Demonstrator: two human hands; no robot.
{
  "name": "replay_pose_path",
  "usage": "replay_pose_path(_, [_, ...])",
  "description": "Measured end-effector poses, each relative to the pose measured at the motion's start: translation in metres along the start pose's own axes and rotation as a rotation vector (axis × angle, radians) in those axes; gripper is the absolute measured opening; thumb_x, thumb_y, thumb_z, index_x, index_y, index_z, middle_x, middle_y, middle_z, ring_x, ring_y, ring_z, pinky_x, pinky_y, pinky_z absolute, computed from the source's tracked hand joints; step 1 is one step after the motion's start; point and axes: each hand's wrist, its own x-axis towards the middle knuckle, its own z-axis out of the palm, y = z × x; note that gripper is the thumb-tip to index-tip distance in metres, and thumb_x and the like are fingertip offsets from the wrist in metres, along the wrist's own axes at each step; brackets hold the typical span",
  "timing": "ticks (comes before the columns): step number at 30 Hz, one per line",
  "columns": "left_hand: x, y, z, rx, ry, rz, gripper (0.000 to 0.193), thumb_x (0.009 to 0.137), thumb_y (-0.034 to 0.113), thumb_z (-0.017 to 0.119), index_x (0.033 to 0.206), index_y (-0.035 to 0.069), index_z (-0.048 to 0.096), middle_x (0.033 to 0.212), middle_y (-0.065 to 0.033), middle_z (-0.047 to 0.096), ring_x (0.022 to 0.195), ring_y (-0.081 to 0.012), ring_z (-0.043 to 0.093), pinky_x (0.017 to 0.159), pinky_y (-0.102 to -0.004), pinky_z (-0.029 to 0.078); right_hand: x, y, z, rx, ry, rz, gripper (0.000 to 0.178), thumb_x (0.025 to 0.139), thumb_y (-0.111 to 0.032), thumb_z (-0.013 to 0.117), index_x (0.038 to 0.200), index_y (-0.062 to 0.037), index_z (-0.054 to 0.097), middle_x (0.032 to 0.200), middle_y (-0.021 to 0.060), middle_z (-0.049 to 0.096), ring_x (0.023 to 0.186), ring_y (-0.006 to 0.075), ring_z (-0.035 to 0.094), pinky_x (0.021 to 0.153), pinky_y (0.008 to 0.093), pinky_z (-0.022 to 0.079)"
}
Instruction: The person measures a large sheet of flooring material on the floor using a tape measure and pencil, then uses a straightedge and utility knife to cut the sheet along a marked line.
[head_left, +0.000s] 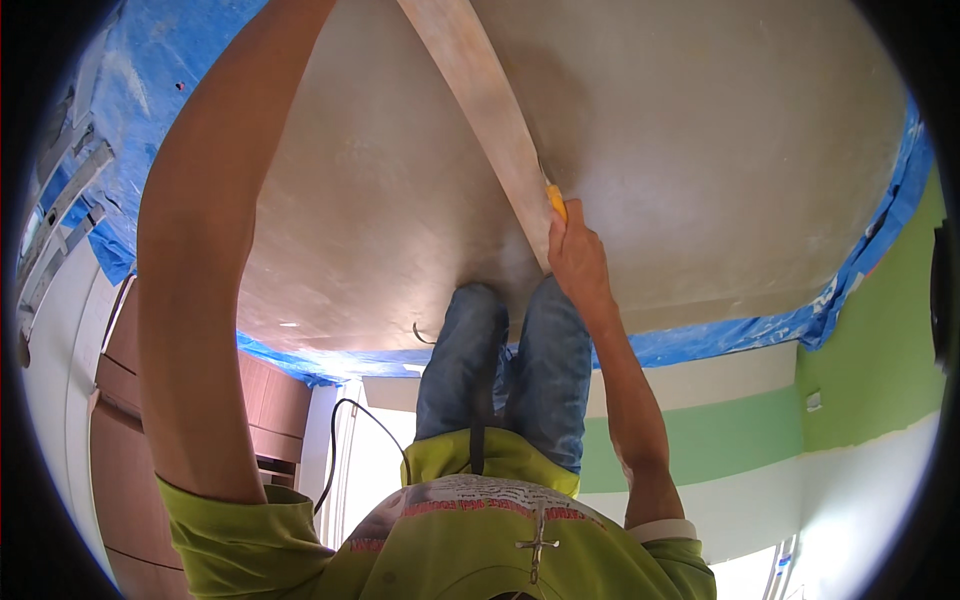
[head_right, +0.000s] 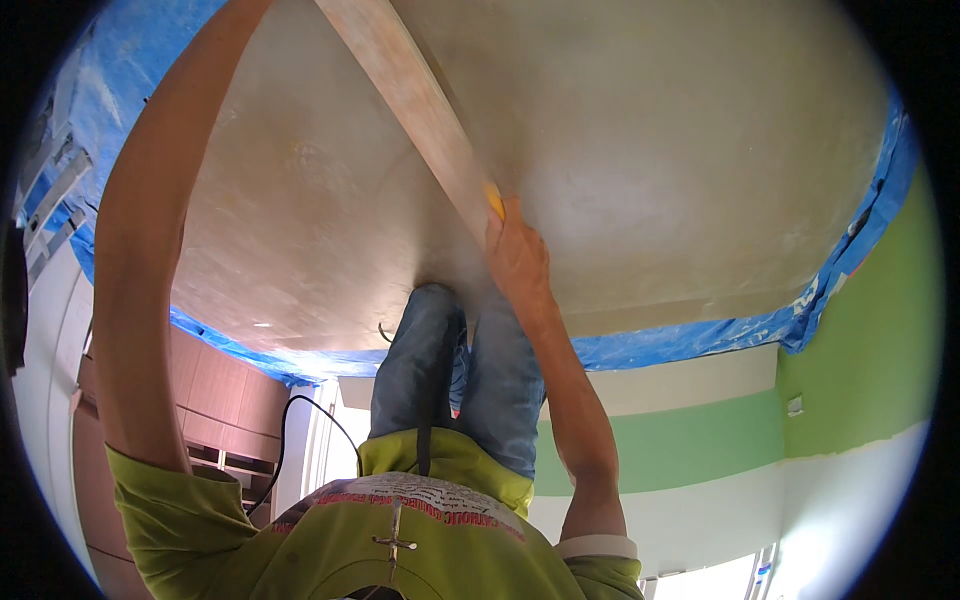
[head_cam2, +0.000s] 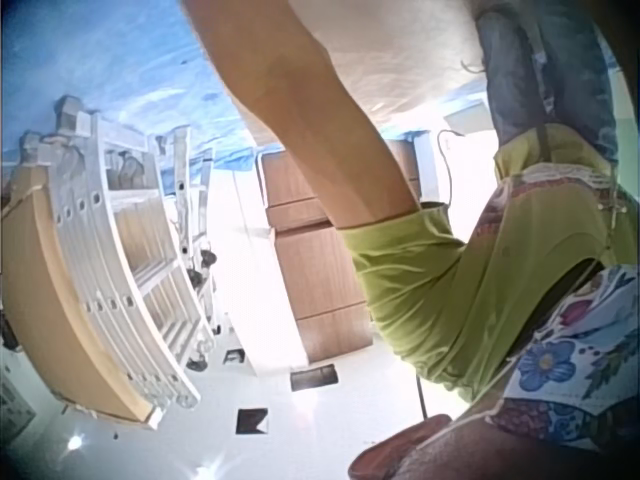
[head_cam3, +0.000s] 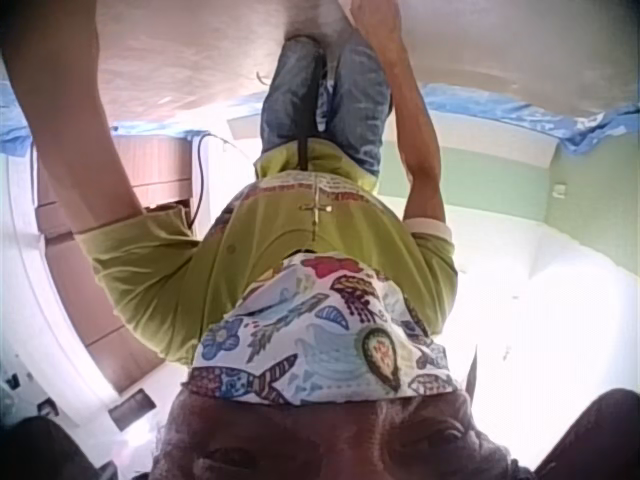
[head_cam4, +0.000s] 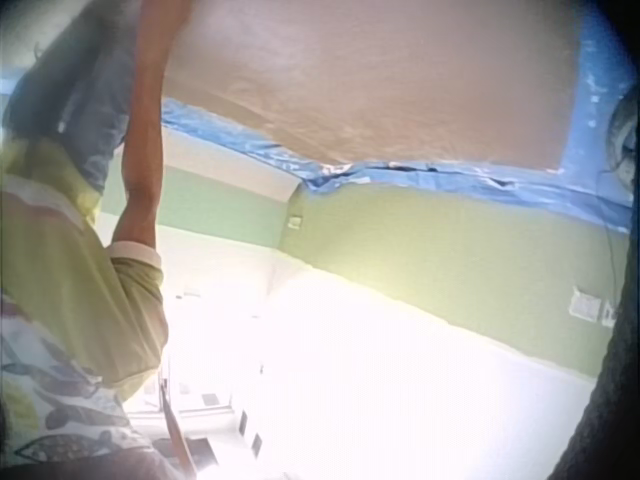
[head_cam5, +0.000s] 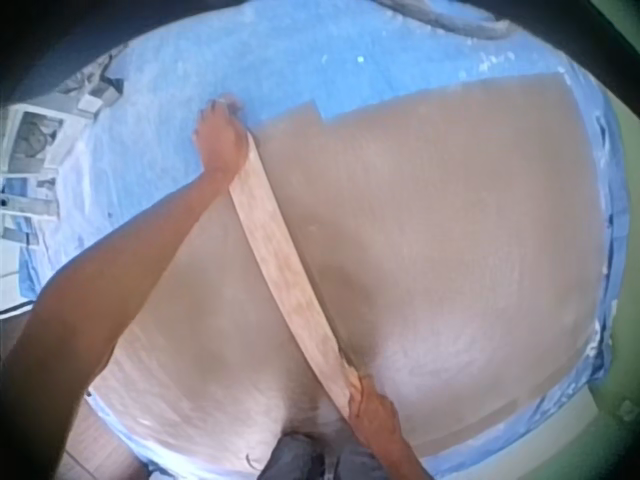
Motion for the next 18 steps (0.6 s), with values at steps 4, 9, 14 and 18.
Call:
replay_pose_path(4, [0.004,-0.001,0.002,-0.005,0.012,0.0,0.019,0.092,0.009,0.053,0.103,0.012,0.068,0.108,-0.0148,0.065,0.106,-0.0393,0.06,0.087,-0.0547,0.046,-0.005,0.003,0.001,0.003,-0.005,0.015,0.027,0.108,-0.031,0.043,0.117,-0.0061,0.046,0.083,0.0318,0.065,0.079,0.0545,0.062,0.067,0.0616,0.048])
replay_pose_path(9, [-0.004,0.006,-0.002,0.01,0.02,0.014,0.02,0.089,0.007,0.054,0.104,0.011,0.067,0.106,-0.0156,0.065,0.106,-0.0391,0.058,0.088,-0.0539,0.044,-0.006,0.002,-0.005,0.023,-0.03,0.047,0.029,0.108,-0.032,0.042,0.118,-0.0051,0.047,0.083,0.0319,0.066,0.081,0.0544,0.063,0.07,0.0618,0.048])
replay_pose_path(14, [-0.006,0.01,-0.002,-0.023,0.065,0.041,0.026,0.084,0.005,0.056,0.108,0.011,0.066,0.108,-0.0144,0.062,0.109,-0.0376,0.055,0.091,-0.0534,0.04,-0.018,-0.006,-0.025,0.011,-0.07,0.141,0.03,0.107,-0.032,0.043,0.12,-0.0056,0.049,0.085,0.0313,0.067,0.084,0.053,0.063,0.073,0.0606,0.048])
replay_pose_path(18, [-0.001,0.012,-0.015,-0.016,-0.007,-0.04,0.029,0.082,0.003,0.056,0.108,0.013,0.065,0.111,-0.0142,0.061,0.111,-0.0369,0.054,0.095,-0.0523,0.038,-0.015,-0.051,-0.056,0.136,-0.031,0.114,0.029,0.107,-0.031,0.044,0.119,-0.0057,0.049,0.084,0.0316,0.066,0.083,0.0533,0.062,0.073,0.0605,0.047])
